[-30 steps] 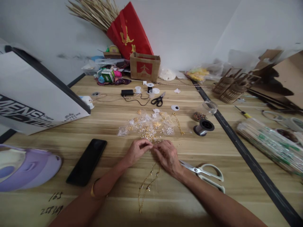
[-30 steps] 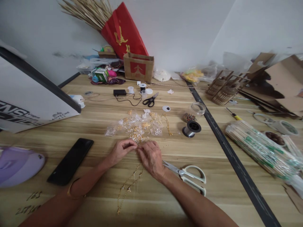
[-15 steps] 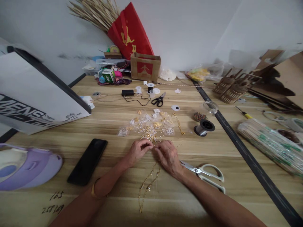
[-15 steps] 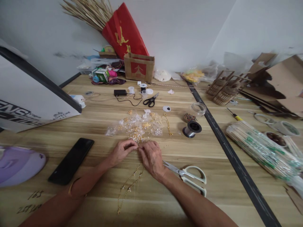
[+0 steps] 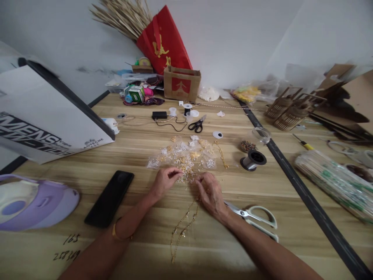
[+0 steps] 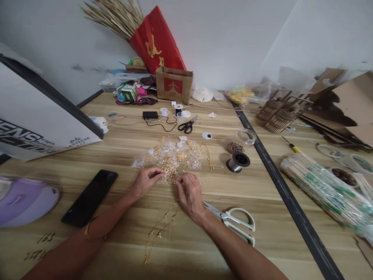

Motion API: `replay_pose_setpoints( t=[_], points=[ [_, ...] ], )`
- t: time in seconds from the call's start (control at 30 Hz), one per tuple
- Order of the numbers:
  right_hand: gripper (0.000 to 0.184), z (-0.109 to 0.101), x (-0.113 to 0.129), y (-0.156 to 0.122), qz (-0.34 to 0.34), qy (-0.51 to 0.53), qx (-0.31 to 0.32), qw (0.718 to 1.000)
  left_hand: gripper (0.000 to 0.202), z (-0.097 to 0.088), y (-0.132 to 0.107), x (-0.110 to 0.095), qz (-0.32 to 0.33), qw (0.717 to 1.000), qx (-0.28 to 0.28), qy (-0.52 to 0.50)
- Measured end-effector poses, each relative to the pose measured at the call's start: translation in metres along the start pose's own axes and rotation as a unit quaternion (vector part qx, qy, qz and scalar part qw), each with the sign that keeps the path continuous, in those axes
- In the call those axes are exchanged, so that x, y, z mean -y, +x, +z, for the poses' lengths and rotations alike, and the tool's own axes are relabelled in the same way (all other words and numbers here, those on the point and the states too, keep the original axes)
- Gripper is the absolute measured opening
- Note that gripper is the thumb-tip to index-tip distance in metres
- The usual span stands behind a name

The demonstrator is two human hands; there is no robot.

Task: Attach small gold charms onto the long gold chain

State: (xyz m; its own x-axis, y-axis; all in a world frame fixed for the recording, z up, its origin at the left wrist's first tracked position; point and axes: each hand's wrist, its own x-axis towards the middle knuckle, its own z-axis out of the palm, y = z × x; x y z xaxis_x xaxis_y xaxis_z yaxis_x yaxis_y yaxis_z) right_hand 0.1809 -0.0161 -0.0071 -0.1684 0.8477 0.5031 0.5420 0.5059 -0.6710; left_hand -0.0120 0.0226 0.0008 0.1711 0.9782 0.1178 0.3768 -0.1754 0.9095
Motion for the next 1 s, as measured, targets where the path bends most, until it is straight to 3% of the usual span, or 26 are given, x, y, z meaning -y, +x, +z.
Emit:
replay_pose_setpoints(
  t=[0.2, 0.43, 1.0],
  points=[
    [0.009, -0.001, 0.000, 0.001, -0.001, 0.004, -0.003, 1.000, 0.006, -0.002, 0.000, -0.001, 0.069, 0.988, 0.033, 0.131],
    [0.009, -0.001, -0.001, 0.002, 0.010, 0.010, 0.002, 1.000, 0.012, -0.004, -0.005, -0.008, 0.176, 0.935, 0.112, 0.287],
    [0.010, -0.001, 0.000, 0.002, 0.004, 0.005, 0.002, 1.000, 0.016, 0.003, -0.006, -0.010, 0.235, 0.897, 0.122, 0.354]
  ],
)
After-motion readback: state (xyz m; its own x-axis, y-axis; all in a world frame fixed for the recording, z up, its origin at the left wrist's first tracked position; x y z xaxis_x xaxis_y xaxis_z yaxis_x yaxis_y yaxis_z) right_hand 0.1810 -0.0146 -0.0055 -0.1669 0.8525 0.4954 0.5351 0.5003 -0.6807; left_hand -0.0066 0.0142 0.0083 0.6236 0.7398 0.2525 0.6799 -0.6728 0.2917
